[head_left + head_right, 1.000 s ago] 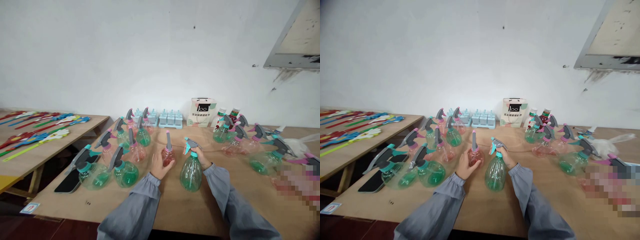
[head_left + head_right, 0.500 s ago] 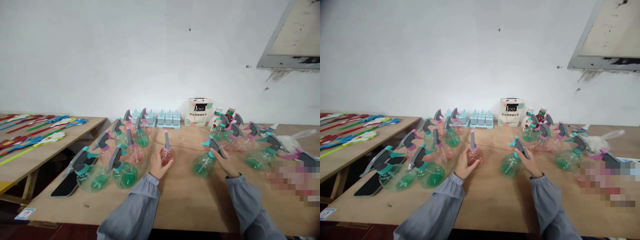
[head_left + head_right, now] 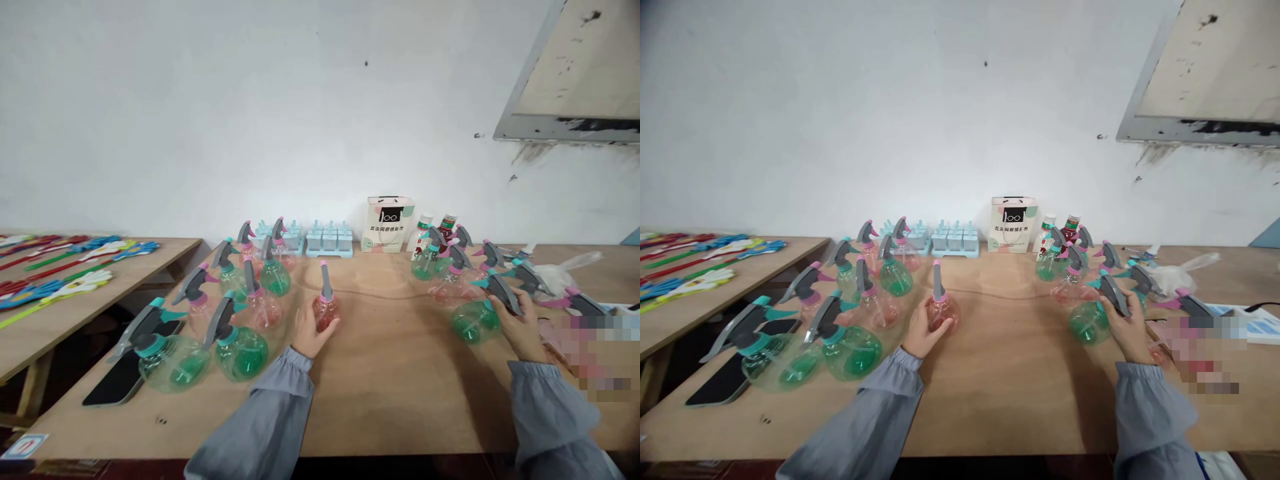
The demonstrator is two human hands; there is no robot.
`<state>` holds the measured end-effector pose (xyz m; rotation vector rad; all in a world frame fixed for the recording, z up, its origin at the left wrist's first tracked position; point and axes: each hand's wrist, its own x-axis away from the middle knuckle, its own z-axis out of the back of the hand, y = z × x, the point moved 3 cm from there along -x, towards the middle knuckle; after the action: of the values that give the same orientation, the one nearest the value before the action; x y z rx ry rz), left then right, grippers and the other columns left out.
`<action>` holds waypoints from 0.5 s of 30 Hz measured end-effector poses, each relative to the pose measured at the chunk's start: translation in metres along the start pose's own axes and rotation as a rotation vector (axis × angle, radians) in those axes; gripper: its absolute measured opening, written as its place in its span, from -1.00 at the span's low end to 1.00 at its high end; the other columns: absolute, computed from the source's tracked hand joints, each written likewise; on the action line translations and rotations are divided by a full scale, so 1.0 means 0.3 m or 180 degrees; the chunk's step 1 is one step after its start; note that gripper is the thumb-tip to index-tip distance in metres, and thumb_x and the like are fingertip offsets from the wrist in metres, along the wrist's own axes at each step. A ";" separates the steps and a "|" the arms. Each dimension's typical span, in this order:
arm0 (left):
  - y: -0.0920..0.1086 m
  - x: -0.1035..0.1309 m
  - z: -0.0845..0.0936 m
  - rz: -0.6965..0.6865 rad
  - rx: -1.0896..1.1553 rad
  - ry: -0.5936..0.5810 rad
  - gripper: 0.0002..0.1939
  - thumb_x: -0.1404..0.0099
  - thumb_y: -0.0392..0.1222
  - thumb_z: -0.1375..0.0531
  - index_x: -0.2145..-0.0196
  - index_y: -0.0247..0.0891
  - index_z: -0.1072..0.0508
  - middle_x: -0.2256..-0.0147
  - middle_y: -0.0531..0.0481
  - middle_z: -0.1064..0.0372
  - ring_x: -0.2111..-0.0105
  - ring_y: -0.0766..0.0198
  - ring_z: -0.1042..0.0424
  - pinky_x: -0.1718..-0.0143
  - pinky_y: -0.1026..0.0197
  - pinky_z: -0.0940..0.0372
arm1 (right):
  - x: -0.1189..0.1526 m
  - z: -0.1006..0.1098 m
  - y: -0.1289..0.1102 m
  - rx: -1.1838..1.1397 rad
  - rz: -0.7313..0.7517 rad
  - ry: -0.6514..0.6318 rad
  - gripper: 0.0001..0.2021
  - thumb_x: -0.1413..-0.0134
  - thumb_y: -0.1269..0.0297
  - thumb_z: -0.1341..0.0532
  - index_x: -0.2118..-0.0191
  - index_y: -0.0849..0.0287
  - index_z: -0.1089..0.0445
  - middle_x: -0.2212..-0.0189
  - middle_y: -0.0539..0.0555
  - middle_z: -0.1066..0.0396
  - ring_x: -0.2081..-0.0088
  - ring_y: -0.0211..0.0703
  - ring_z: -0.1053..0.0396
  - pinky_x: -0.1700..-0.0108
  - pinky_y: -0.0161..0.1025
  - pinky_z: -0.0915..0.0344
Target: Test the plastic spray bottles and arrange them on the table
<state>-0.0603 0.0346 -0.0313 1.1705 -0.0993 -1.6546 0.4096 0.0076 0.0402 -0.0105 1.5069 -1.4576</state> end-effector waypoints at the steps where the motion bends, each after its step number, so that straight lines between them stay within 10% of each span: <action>1: 0.000 0.000 0.000 0.0003 0.0009 0.0007 -0.30 -0.14 0.11 -0.26 -0.13 -0.30 -0.17 -0.02 -0.30 -0.36 -0.01 -0.08 -0.41 -0.04 -0.15 -0.27 | -0.011 0.003 0.014 -0.0026 -0.0019 0.0033 -0.46 0.20 -0.23 -0.31 0.22 0.09 -0.30 0.34 0.10 -0.35 0.35 -0.11 -0.29 0.20 -0.06 -0.24; 15: 0.003 0.004 -0.002 0.0048 0.0058 -0.0004 -0.29 -0.13 0.07 -0.27 -0.14 -0.28 -0.16 -0.03 -0.32 -0.36 -0.01 -0.08 -0.41 -0.05 -0.17 -0.27 | -0.072 -0.043 0.066 -0.0203 0.0129 0.0231 -0.37 0.19 -0.24 -0.30 0.07 0.06 -0.21 0.04 0.23 -0.28 -0.01 -0.01 -0.36 -0.06 -0.03 -0.24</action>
<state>-0.0591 0.0335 -0.0319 1.1799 -0.1240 -1.6443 0.4242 0.0357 0.0357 0.0346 1.6030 -1.3903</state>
